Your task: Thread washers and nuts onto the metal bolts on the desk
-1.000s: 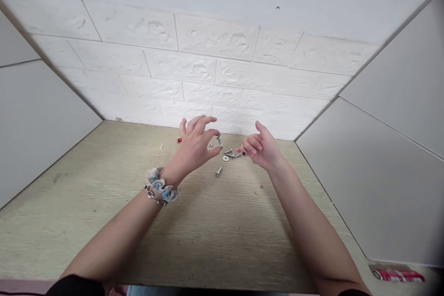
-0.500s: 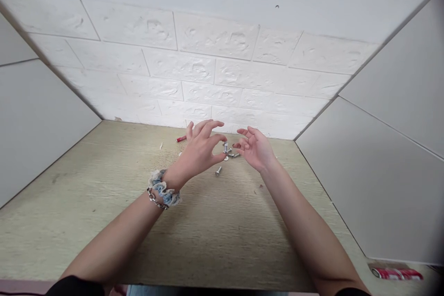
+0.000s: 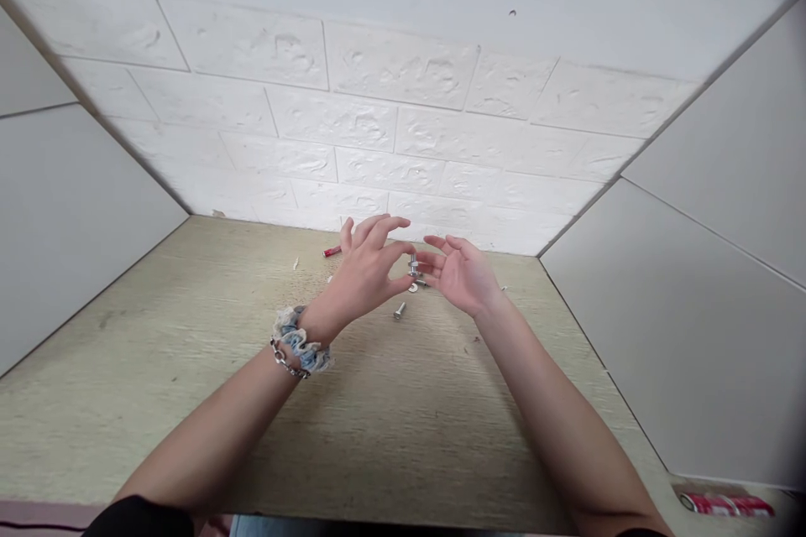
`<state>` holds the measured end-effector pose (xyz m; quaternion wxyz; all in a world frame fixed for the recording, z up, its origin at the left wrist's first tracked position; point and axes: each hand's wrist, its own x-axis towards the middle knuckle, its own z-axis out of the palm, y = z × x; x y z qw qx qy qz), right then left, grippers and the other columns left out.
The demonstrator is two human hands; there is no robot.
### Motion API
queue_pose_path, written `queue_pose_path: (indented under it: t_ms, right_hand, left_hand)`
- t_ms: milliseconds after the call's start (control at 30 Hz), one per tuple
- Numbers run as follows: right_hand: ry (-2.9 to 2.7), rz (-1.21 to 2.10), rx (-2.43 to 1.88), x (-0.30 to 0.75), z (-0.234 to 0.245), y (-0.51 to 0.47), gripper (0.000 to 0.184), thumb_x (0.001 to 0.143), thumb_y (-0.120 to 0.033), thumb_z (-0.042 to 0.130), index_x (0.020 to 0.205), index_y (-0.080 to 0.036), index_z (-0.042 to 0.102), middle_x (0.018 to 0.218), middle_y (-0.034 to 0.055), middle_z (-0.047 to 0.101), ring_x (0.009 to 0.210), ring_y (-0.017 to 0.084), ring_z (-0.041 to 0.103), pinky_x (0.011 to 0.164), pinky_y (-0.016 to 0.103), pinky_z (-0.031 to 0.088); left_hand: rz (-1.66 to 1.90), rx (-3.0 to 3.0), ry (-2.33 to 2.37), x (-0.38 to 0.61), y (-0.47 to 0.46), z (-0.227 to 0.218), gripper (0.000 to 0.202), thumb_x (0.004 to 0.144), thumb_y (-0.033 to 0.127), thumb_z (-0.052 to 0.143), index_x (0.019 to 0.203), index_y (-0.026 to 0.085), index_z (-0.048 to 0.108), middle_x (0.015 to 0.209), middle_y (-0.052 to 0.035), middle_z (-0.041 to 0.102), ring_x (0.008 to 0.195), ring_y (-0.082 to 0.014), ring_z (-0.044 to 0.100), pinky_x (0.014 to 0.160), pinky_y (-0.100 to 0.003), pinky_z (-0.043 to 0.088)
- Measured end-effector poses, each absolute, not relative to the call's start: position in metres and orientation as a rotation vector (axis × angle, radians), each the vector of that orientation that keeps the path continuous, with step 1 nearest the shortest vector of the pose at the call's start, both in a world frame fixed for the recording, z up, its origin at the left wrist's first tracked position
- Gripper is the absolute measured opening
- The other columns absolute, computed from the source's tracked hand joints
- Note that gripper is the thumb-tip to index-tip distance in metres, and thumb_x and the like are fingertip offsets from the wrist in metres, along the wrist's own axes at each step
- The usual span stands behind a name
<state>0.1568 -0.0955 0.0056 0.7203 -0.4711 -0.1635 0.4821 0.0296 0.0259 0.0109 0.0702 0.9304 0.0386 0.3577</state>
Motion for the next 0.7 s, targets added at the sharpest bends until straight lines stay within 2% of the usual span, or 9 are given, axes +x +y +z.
queue_pose_path:
  t_ms: [67, 133, 200, 267, 300, 467, 600, 700]
  right_hand:
    - [-0.427, 1.142, -1.028, 0.153, 0.007, -0.095, 0.033, 0.078, -0.043, 0.046, 0.101, -0.021, 0.053, 0.082, 0.0043, 0.066, 0.078, 0.019, 0.06, 0.071, 0.031, 0.041]
    - [-0.402, 1.107, -1.035, 0.151, 0.005, -0.093, 0.029, 0.077, -0.042, 0.048, 0.093, -0.02, 0.056, 0.065, 0.0018, 0.062, 0.072, 0.018, 0.059, 0.071, 0.031, 0.042]
    - [-0.306, 0.998, -1.049, 0.152, 0.001, -0.091, 0.021, 0.073, -0.04, 0.052, 0.077, -0.02, 0.056, 0.045, -0.0038, 0.046, 0.061, 0.017, 0.056, 0.07, 0.031, 0.042]
    - [-0.227, 0.917, -1.047, 0.155, -0.003, -0.09, 0.017, 0.071, -0.037, 0.054, 0.068, -0.02, 0.052, 0.038, -0.007, 0.031, 0.052, 0.015, 0.05, 0.068, 0.03, 0.042]
    - [-0.216, 0.902, -1.044, 0.157, -0.004, -0.089, 0.017, 0.07, -0.036, 0.054, 0.066, -0.02, 0.051, 0.038, -0.0074, 0.028, 0.05, 0.014, 0.048, 0.068, 0.03, 0.042]
    - [-0.285, 0.961, -1.082, 0.156, -0.003, -0.089, 0.018, 0.069, -0.037, 0.056, 0.068, -0.02, 0.052, 0.042, -0.0064, 0.034, 0.054, 0.014, 0.049, 0.069, 0.03, 0.042]
    - [-0.336, 1.031, -1.039, 0.151, 0.0, -0.09, 0.018, 0.072, -0.036, 0.055, 0.068, -0.019, 0.055, 0.039, -0.0065, 0.029, 0.053, 0.014, 0.048, 0.068, 0.029, 0.041]
    - [-0.444, 1.097, -1.004, 0.148, 0.004, -0.092, 0.021, 0.075, -0.039, 0.052, 0.076, -0.019, 0.058, 0.04, -0.0057, 0.032, 0.054, 0.014, 0.047, 0.068, 0.029, 0.041]
  left_hand:
    - [1.086, 2.789, 0.113, 0.03, 0.025, 0.011, 0.016, 0.072, 0.029, 0.064, 0.086, 0.024, 0.061, 0.124, -0.0045, 0.048, 0.119, -0.026, 0.036, 0.104, -0.054, 0.011]
    - [1.081, 2.778, 0.105, 0.03, 0.025, 0.012, 0.017, 0.072, 0.03, 0.064, 0.087, 0.024, 0.061, 0.123, -0.0047, 0.048, 0.119, -0.0262, 0.036, 0.105, -0.054, 0.011]
    - [1.061, 2.78, 0.099, 0.029, 0.024, 0.012, 0.018, 0.071, 0.031, 0.064, 0.088, 0.024, 0.062, 0.123, -0.0051, 0.048, 0.119, -0.0267, 0.035, 0.105, -0.055, 0.011]
    - [1.042, 2.788, 0.1, 0.029, 0.024, 0.013, 0.019, 0.071, 0.031, 0.065, 0.089, 0.024, 0.061, 0.124, -0.0053, 0.048, 0.12, -0.027, 0.035, 0.105, -0.055, 0.01]
    - [1.036, 2.79, 0.103, 0.029, 0.024, 0.013, 0.019, 0.071, 0.031, 0.065, 0.089, 0.024, 0.061, 0.124, -0.0053, 0.048, 0.12, -0.0272, 0.035, 0.105, -0.055, 0.01]
    - [1.03, 2.794, 0.11, 0.029, 0.026, 0.011, 0.019, 0.071, 0.031, 0.064, 0.088, 0.025, 0.061, 0.124, -0.0044, 0.047, 0.12, -0.0269, 0.035, 0.104, -0.055, 0.01]
    - [1.057, 2.802, 0.099, 0.031, 0.025, 0.008, 0.019, 0.071, 0.032, 0.064, 0.088, 0.024, 0.061, 0.124, -0.0052, 0.048, 0.12, -0.0265, 0.036, 0.104, -0.054, 0.012]
    - [1.073, 2.794, 0.087, 0.031, 0.023, 0.007, 0.02, 0.071, 0.03, 0.064, 0.09, 0.025, 0.062, 0.124, -0.0056, 0.048, 0.12, -0.0261, 0.036, 0.105, -0.052, 0.013]
